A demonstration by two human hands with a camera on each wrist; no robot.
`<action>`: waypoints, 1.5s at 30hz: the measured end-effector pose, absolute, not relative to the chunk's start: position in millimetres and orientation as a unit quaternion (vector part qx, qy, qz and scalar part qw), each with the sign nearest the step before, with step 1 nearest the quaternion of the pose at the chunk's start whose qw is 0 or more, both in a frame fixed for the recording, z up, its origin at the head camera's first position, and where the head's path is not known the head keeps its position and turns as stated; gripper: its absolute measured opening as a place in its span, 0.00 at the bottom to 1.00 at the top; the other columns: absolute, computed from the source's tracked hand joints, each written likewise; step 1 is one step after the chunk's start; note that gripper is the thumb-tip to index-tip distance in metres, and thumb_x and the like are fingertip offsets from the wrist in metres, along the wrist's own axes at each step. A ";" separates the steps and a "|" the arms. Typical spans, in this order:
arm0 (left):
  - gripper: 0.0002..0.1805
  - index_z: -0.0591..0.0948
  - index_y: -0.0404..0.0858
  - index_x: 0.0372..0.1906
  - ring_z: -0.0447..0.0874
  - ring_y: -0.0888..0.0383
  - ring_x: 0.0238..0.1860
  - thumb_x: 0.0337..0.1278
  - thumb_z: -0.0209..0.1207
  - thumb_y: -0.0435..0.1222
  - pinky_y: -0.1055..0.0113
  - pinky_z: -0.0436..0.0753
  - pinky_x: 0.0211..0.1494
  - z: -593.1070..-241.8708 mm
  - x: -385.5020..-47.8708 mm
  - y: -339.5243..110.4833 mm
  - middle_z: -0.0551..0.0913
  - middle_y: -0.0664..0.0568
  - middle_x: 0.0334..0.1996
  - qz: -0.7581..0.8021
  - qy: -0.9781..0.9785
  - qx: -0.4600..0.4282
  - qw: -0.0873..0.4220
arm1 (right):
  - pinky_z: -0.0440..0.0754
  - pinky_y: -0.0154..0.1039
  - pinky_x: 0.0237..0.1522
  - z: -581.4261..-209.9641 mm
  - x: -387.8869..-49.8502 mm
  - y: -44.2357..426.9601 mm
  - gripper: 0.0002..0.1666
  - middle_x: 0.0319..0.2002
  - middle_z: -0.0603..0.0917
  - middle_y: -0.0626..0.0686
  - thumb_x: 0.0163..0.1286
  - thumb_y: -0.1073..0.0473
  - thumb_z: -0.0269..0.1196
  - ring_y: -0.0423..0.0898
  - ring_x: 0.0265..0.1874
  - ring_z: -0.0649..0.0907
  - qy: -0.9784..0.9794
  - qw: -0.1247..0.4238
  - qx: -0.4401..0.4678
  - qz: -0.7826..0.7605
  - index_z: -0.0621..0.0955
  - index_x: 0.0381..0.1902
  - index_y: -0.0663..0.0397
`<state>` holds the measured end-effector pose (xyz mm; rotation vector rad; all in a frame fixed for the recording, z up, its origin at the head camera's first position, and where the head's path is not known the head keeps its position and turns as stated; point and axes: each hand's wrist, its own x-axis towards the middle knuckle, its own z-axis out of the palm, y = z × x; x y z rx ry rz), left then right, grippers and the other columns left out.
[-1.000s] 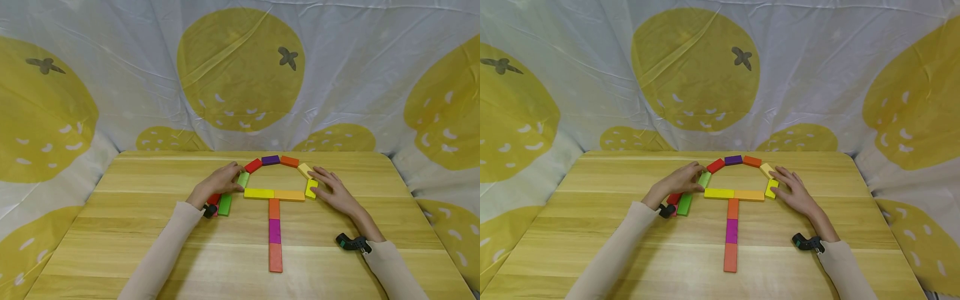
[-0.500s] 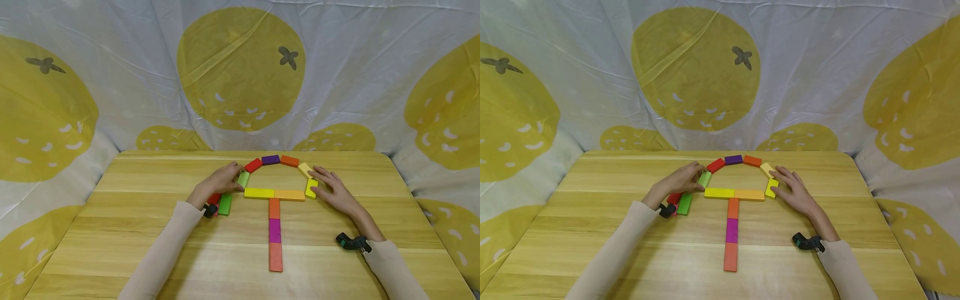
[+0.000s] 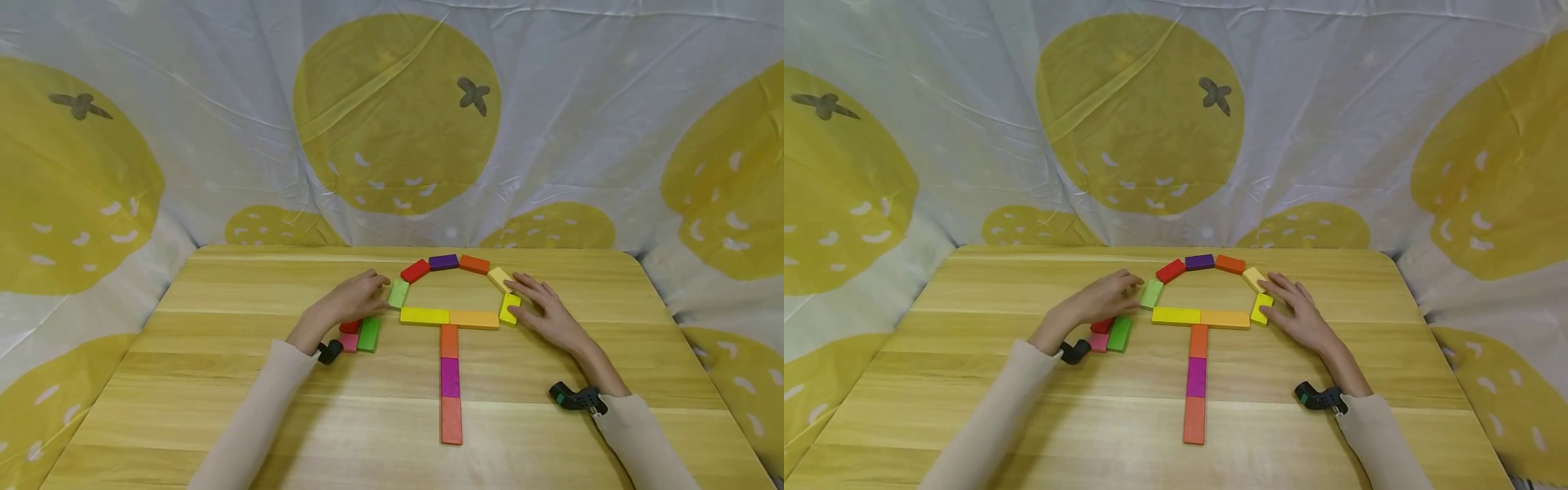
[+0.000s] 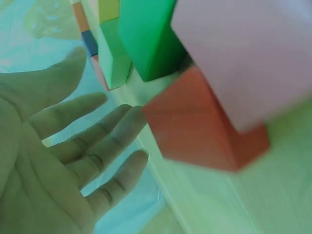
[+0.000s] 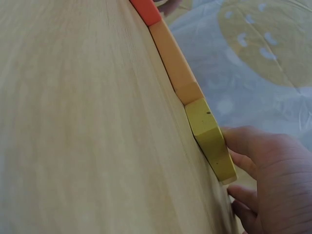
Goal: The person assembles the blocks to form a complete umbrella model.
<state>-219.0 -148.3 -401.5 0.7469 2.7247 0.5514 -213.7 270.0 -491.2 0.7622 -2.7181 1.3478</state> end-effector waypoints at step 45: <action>0.20 0.90 0.44 0.51 0.77 0.50 0.53 0.53 0.76 0.45 0.40 0.67 0.65 -419.6 -168.4 -181.8 0.84 0.52 0.48 0.224 0.922 0.308 0.068 | 0.37 0.74 0.77 -493.2 -215.9 270.6 0.33 0.79 0.61 0.69 0.75 0.61 0.63 0.72 0.80 0.53 -0.867 0.006 0.247 0.432 0.71 0.75 0.56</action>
